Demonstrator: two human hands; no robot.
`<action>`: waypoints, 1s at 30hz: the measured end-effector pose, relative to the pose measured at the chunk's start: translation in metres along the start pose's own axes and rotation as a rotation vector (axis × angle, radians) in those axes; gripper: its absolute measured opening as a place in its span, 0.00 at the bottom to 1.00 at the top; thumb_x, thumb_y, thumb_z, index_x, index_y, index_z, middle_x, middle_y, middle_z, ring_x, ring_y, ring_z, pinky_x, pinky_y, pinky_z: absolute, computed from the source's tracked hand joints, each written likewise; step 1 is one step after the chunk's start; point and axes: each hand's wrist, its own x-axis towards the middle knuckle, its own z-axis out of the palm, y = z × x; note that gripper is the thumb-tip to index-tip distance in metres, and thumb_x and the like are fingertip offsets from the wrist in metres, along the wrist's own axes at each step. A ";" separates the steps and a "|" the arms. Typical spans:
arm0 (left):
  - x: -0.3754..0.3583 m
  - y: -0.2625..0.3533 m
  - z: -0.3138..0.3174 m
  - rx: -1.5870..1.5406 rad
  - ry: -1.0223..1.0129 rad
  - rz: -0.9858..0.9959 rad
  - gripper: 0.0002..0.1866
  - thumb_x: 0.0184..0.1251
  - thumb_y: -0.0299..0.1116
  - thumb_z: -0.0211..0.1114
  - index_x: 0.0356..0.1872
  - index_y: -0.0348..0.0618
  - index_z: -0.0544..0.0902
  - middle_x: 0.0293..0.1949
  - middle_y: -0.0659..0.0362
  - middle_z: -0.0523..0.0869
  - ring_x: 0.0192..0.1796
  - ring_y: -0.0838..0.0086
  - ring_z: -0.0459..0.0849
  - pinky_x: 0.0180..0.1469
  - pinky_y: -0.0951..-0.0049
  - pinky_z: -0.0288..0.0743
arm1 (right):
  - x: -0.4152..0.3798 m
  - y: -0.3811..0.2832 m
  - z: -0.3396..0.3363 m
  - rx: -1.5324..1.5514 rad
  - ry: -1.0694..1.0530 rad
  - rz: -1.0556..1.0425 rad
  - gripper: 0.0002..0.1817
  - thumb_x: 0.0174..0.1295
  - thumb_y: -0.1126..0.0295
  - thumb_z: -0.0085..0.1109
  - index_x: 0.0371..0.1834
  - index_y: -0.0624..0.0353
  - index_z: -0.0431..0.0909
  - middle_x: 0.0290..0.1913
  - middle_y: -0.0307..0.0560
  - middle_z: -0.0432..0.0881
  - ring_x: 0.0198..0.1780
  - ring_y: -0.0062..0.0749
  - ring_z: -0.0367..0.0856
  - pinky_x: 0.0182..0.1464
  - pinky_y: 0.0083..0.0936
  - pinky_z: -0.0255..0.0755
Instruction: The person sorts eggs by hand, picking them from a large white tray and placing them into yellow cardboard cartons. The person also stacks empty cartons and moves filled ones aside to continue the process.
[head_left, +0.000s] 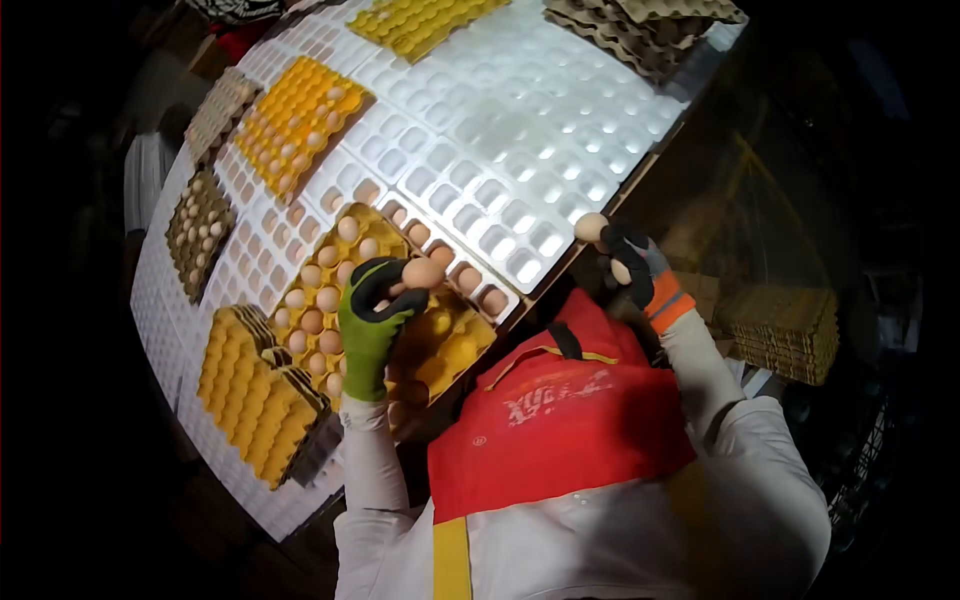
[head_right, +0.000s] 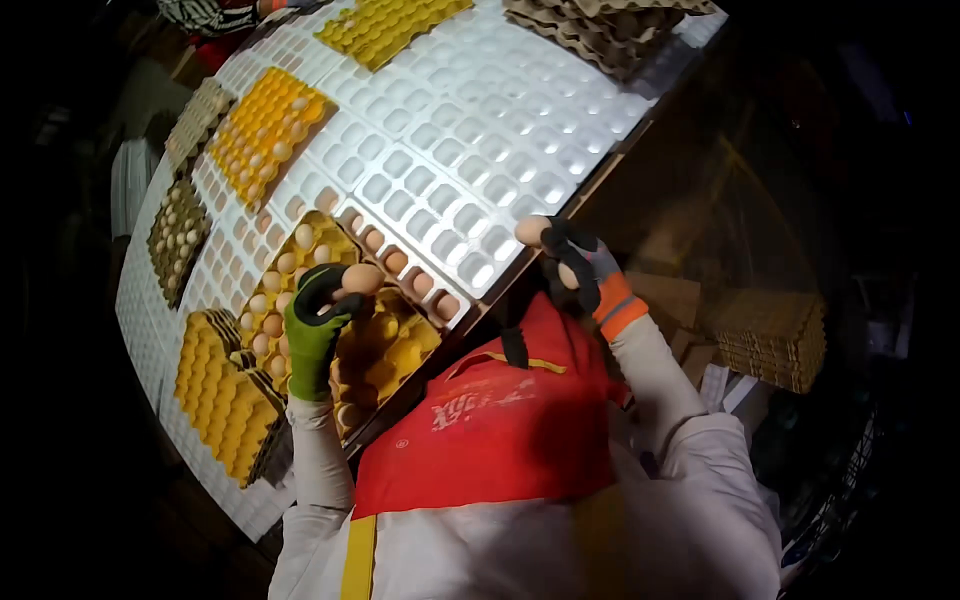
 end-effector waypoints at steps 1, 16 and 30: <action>0.002 0.001 0.007 0.110 -0.002 0.025 0.21 0.54 0.25 0.77 0.51 0.39 0.85 0.49 0.61 0.84 0.48 0.74 0.84 0.50 0.74 0.79 | 0.009 0.022 -0.021 -0.085 0.107 0.029 0.17 0.69 0.64 0.67 0.56 0.61 0.82 0.39 0.36 0.84 0.32 0.16 0.79 0.29 0.18 0.71; 0.071 -0.056 0.119 1.088 -0.293 0.124 0.13 0.62 0.34 0.69 0.48 0.54 0.86 0.54 0.54 0.81 0.48 0.57 0.85 0.45 0.58 0.80 | 0.052 0.060 0.019 -1.620 -0.044 -0.499 0.26 0.61 0.69 0.62 0.62 0.29 0.81 0.61 0.44 0.75 0.55 0.42 0.82 0.52 0.34 0.81; 0.134 -0.079 0.126 0.719 0.241 0.076 0.20 0.63 0.27 0.65 0.57 0.49 0.84 0.53 0.50 0.81 0.57 0.52 0.79 0.60 0.57 0.74 | 0.144 0.073 0.032 -1.179 -0.252 -0.842 0.19 0.57 0.71 0.58 0.53 0.51 0.81 0.49 0.48 0.80 0.55 0.46 0.77 0.60 0.44 0.70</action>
